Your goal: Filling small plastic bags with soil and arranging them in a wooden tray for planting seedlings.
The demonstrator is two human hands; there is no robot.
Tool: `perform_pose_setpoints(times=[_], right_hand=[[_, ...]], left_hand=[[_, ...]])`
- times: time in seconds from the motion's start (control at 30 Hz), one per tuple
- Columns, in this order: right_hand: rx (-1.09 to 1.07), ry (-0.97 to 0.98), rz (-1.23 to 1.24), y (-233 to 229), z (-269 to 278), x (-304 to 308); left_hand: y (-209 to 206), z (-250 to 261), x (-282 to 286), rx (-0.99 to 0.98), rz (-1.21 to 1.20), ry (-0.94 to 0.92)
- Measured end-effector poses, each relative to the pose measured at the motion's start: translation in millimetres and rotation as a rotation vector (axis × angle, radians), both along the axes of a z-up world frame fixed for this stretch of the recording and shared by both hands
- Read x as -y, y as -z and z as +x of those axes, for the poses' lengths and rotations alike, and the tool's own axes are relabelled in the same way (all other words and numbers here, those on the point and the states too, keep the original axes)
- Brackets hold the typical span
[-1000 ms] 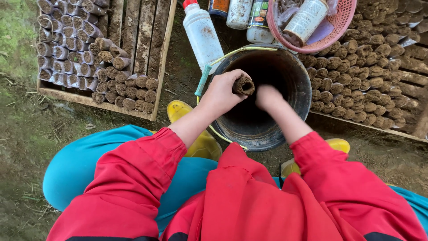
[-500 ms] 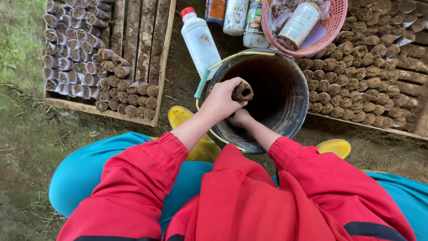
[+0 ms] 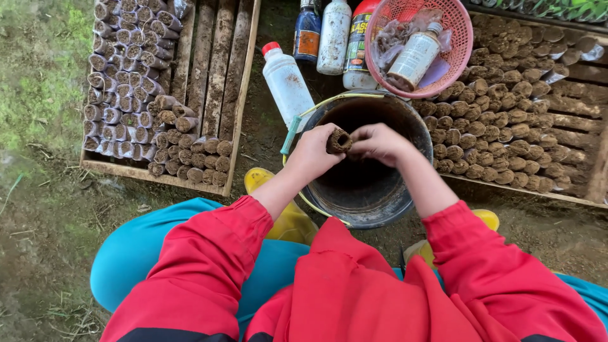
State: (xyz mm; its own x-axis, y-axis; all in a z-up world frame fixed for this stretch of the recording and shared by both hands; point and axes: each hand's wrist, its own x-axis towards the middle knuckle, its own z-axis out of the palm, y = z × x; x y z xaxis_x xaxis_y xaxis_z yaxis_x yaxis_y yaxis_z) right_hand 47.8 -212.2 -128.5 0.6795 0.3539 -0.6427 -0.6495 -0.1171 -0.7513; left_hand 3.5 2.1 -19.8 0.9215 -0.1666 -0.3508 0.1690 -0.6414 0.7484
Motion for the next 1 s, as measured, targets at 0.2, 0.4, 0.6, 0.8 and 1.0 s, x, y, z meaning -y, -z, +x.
perform_pose_setpoints(times=[0.2,0.4,0.6,0.8,1.0], right_hand=[[0.230,-0.073,-0.066,-123,17,8],[0.481,-0.399,-0.523,-182,-2,-12],[0.590,-0.504,-0.460,-216,-15,-23],[0.596,-0.593,-0.454,-248,-21,-28],[0.778,-0.707,-0.451,-246,-26,-13]], left_hand=[[-13,3,4,-0.026,0.031,0.048],[-33,-3,8,-0.029,-0.059,0.075],[-22,-3,7,0.034,-0.095,0.102],[-42,0,13,0.070,-0.108,0.096],[-19,2,11,0.085,-0.169,0.090]])
